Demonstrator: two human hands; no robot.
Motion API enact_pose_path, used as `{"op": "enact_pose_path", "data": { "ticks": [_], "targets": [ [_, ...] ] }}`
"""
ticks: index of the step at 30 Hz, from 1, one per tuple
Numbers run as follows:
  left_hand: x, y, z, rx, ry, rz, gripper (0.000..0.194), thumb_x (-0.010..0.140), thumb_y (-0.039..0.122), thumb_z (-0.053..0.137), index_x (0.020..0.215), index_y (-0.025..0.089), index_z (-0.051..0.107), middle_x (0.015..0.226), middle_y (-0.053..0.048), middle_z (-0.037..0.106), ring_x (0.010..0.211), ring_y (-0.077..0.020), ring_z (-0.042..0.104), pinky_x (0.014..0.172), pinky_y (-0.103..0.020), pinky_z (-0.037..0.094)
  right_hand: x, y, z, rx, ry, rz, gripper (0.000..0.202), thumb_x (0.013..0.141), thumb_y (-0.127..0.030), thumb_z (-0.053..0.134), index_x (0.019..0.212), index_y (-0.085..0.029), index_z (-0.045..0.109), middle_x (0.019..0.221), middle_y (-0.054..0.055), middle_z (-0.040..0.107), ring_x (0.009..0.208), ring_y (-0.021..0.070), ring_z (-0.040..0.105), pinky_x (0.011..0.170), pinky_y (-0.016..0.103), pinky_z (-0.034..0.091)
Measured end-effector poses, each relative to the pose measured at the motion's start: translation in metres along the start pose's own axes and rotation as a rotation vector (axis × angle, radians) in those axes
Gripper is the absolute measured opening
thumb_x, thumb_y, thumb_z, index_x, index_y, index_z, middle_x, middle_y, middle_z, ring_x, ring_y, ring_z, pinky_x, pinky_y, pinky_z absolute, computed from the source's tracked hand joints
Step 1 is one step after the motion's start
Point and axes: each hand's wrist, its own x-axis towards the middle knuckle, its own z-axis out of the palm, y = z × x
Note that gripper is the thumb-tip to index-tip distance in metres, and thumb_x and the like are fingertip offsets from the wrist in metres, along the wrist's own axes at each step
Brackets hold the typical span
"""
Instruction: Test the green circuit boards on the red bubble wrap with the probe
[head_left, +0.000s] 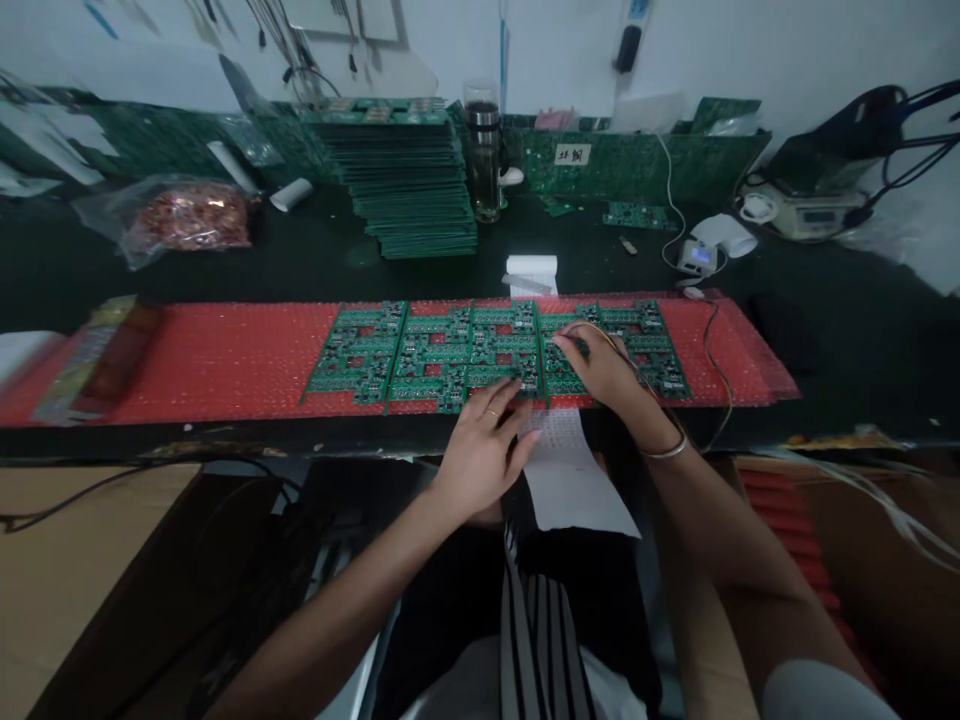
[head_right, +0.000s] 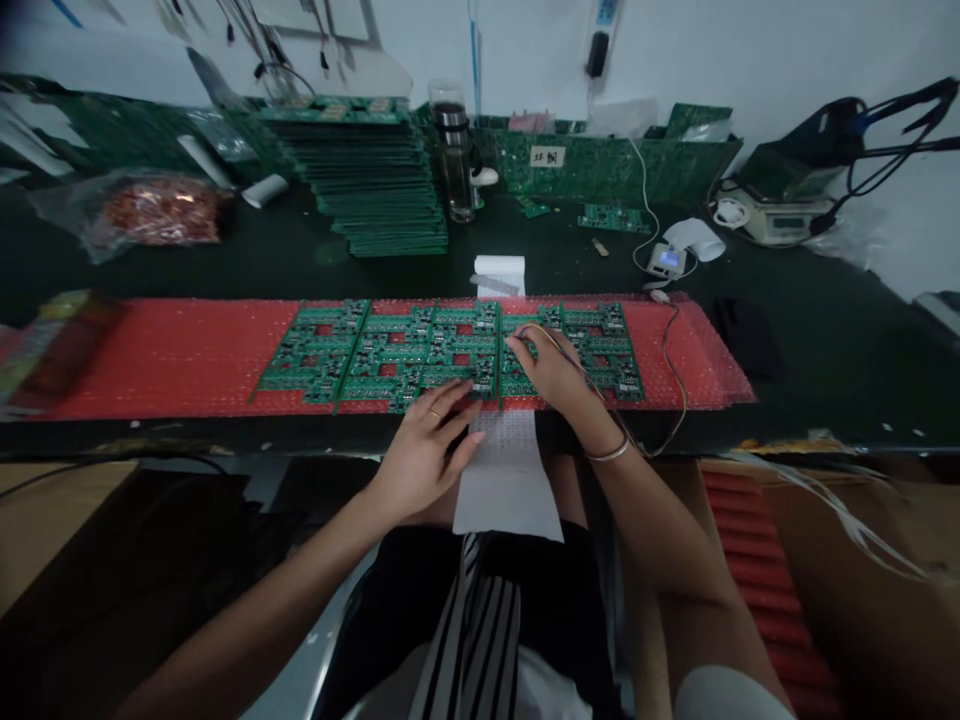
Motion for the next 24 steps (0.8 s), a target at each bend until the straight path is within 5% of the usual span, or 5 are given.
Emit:
{"op": "enact_pose_path", "data": {
  "ticks": [4,10,15,17,24],
  "targets": [
    [-0.001,0.005,0.009,0.118,-0.052,-0.058,0.054,0.095,0.049,0.053,0.137,0.015,0.055,0.155,-0.019,0.037,0.146,-0.0419,0.027,0.113,-0.062,0.033,-0.01,0.012,-0.002,-0.033,-0.013,0.005,0.031,0.1,-0.048,0.043,0.094,-0.024,0.062,0.099,0.007,0.072,0.096,0.0211,0.066,0.091,0.035,0.048],
    [0.0,0.003,0.013,0.077,-0.106,-0.051,0.059,0.093,0.051,0.057,0.138,0.014,0.053,0.154,-0.02,0.037,0.146,-0.0418,0.026,0.113,-0.062,0.033,-0.007,0.016,0.0,-0.051,-0.015,0.085,0.031,0.098,-0.05,0.044,0.092,-0.025,0.062,0.099,0.006,0.071,0.096,0.0221,0.065,0.09,0.037,0.047],
    [-0.006,0.011,0.005,-0.214,-0.18,0.057,0.023,0.092,0.032,0.063,0.109,0.017,0.066,0.12,-0.011,0.064,0.114,-0.0263,0.057,0.101,-0.046,0.05,-0.005,0.016,-0.004,-0.062,0.031,0.128,0.033,0.097,-0.052,0.046,0.089,-0.024,0.061,0.097,0.008,0.07,0.095,0.0247,0.063,0.09,0.039,0.045],
    [-0.011,0.015,0.008,-0.268,-0.212,0.054,0.018,0.088,0.026,0.068,0.102,0.016,0.067,0.105,-0.009,0.065,0.101,-0.0235,0.06,0.093,-0.041,0.055,-0.006,0.015,-0.005,-0.051,0.035,0.124,0.034,0.097,-0.052,0.045,0.088,-0.024,0.061,0.097,0.008,0.07,0.096,0.0247,0.063,0.091,0.039,0.045],
    [-0.027,0.021,0.033,-0.252,0.04,-0.034,0.016,0.092,0.024,0.063,0.107,0.018,0.066,0.103,-0.008,0.062,0.097,-0.0217,0.059,0.085,-0.039,0.057,-0.009,0.017,-0.004,0.013,0.009,0.123,0.032,0.098,-0.051,0.045,0.089,-0.024,0.06,0.1,0.006,0.07,0.097,0.023,0.065,0.093,0.038,0.045]
  ]
}}
